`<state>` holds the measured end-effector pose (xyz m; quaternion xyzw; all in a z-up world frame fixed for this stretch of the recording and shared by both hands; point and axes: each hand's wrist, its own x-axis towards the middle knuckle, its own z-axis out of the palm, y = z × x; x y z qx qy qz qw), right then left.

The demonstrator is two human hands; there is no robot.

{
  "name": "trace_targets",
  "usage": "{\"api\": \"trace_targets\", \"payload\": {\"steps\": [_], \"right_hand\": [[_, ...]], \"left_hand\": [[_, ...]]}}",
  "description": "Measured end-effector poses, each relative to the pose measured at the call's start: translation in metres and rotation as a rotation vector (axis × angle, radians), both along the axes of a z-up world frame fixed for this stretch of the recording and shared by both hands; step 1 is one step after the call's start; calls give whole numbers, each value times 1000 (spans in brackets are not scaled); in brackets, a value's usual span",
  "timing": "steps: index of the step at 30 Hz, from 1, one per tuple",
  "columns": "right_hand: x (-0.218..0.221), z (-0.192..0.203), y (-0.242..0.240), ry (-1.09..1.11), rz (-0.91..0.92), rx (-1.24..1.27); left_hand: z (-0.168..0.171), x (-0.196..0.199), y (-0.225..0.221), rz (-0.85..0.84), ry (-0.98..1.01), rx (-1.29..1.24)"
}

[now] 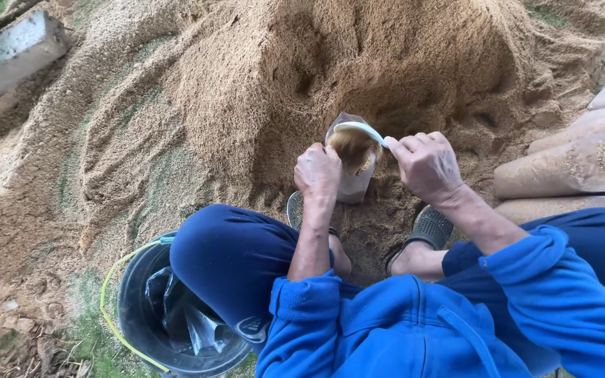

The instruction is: Scooping seeds from a large pile into small plastic bags using a spoon and organizing the filled bags.

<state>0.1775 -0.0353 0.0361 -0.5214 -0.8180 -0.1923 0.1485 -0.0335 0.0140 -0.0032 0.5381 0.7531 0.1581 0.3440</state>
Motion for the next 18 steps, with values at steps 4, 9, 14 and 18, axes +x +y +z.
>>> {"api": "trace_targets", "payload": {"steps": [4, 9, 14, 18], "right_hand": [[5, -4, 7, 37, -38, 93], [50, -64, 34, 513, -270, -288], [108, -172, 24, 646, -610, -542], [124, -224, 20, 717, -1026, -628]], "left_hand": [[2, 1, -5, -18, -10, 1], [0, 6, 0, -80, 64, 4], [13, 12, -5, -107, 68, -46], [16, 10, -5, -147, 119, -67]]}}
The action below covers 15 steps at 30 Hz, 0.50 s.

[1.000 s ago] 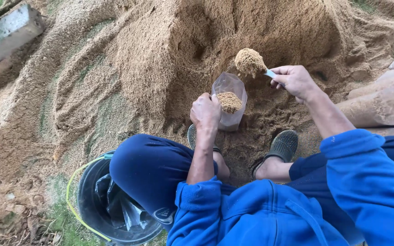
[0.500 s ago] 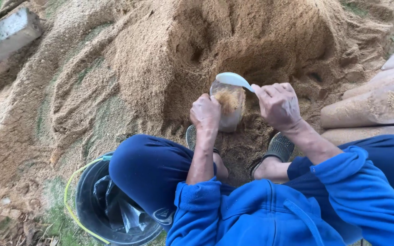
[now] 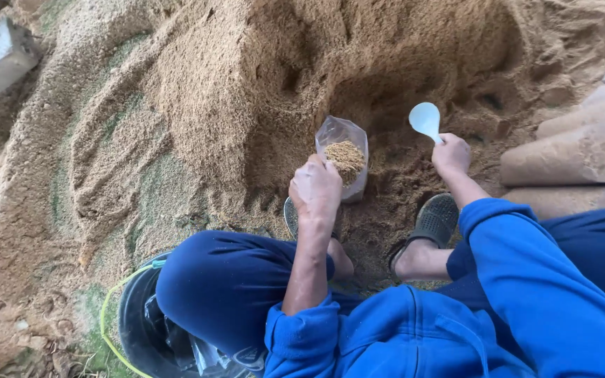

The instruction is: Scooping seeds from a large pile into small plastic bags using a spoon and organizing the filled bags.

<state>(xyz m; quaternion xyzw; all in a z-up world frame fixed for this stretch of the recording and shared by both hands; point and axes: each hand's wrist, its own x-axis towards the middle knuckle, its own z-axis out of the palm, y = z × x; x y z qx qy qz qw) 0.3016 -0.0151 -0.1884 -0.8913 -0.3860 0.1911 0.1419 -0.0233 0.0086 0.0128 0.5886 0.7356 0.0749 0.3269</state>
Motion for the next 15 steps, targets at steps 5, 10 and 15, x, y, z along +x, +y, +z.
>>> {"api": "trace_targets", "payload": {"steps": [5, 10, 15], "right_hand": [[-1, -34, 37, 18, -113, -4], [-32, -53, 70, 38, -112, -11], [-106, -43, 89, 223, 80, 87]], "left_hand": [[11, 4, 8, -37, 12, -44], [6, 5, 13, -79, 32, -47], [16, 5, 19, -61, 11, -92]]}}
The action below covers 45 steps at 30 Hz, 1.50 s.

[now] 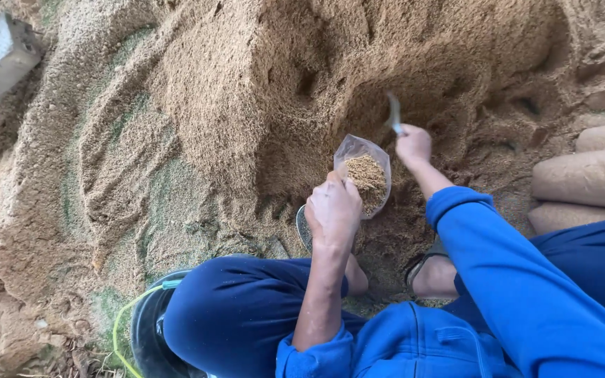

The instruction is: Scooping seeds from a large pile into small plastic bags using a spoon and organizing the filled bags.

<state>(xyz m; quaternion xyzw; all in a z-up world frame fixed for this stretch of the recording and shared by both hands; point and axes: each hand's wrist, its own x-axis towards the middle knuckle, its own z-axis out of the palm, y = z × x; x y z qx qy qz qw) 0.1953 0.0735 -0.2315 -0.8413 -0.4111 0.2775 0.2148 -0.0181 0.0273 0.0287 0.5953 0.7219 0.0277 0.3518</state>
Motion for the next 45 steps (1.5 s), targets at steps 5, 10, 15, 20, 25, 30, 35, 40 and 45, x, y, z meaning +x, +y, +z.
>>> {"api": "trace_targets", "payload": {"steps": [5, 10, 15, 20, 25, 30, 35, 40, 45], "right_hand": [[-27, -15, 2, 220, 187, 27], [-13, -7, -14, 686, -68, 163], [17, 34, -15, 613, 52, 136], [46, 90, -18, 541, 183, 162], [64, 153, -25, 533, 269, 203], [51, 240, -45, 523, 327, 207], [33, 289, -61, 429, 426, 221], [7, 296, -91, 101, 580, 259], [-12, 273, -109, -943, 903, 579]], "left_hand": [[-13, -3, -2, -2, 13, 17], [-20, -8, -4, -5, -3, 44], [-38, -9, -8, 14, -11, 132], [-33, -10, -9, 43, -20, 157], [-38, -13, -9, 86, -75, 168], [-39, -16, -9, 91, -126, 158], [-79, -9, 3, 103, -187, 120], [-42, -11, -7, 110, -211, 94], [-31, -12, -11, 102, -179, 96]]}}
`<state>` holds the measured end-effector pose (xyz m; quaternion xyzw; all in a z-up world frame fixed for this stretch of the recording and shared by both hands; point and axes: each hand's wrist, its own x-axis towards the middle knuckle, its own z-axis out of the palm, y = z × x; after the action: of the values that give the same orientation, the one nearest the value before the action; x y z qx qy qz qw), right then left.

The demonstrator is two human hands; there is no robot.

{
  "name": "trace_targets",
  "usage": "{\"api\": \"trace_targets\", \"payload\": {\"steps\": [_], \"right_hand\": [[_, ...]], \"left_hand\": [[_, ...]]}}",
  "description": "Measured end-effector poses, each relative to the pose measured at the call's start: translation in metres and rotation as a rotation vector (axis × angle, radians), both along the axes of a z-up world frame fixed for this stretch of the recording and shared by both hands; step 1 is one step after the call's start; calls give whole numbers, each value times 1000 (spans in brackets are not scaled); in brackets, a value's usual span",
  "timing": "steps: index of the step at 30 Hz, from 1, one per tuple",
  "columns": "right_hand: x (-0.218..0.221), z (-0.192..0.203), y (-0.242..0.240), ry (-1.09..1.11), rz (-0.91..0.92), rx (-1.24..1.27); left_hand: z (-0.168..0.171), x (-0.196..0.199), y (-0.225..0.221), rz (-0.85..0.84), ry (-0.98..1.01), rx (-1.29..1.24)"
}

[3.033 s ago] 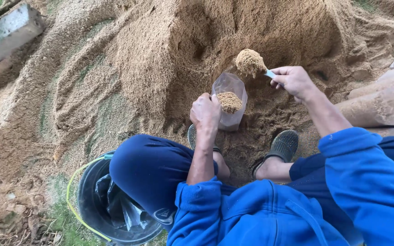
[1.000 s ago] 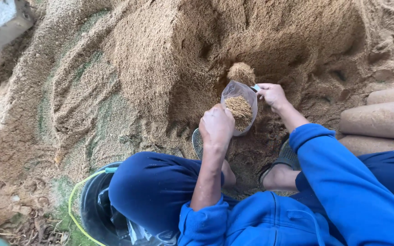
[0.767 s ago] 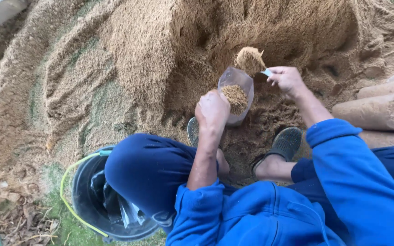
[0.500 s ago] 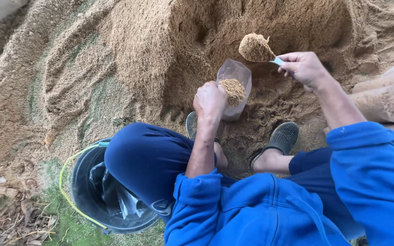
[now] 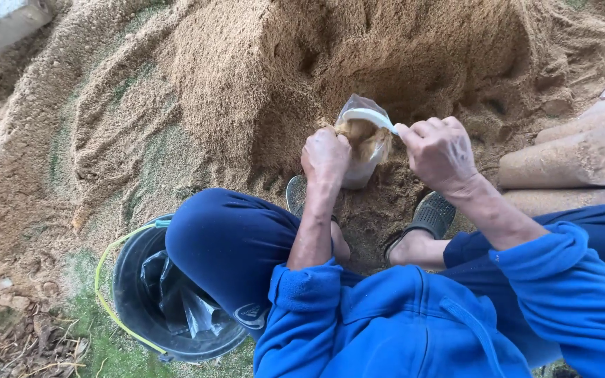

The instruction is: Scooping seeds from a large pile into small plastic bags using a spoon and organizing the filled bags.

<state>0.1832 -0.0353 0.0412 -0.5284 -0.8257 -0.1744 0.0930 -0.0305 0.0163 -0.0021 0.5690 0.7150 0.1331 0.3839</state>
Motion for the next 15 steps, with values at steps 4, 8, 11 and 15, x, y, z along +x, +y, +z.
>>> {"api": "trace_targets", "payload": {"steps": [4, 8, 11, 15], "right_hand": [[-7, 32, 3, -93, -80, -49], [-15, 40, 3, -187, -153, -163], [-18, -15, -1, -292, -103, -248], [-25, -33, -12, -359, -85, -518]], "left_hand": [[-18, 7, 2, -33, -6, 28], [-10, 14, -4, -118, -45, 77], [7, 13, -12, -187, -36, 65], [12, 12, -18, -247, 68, 7]]}}
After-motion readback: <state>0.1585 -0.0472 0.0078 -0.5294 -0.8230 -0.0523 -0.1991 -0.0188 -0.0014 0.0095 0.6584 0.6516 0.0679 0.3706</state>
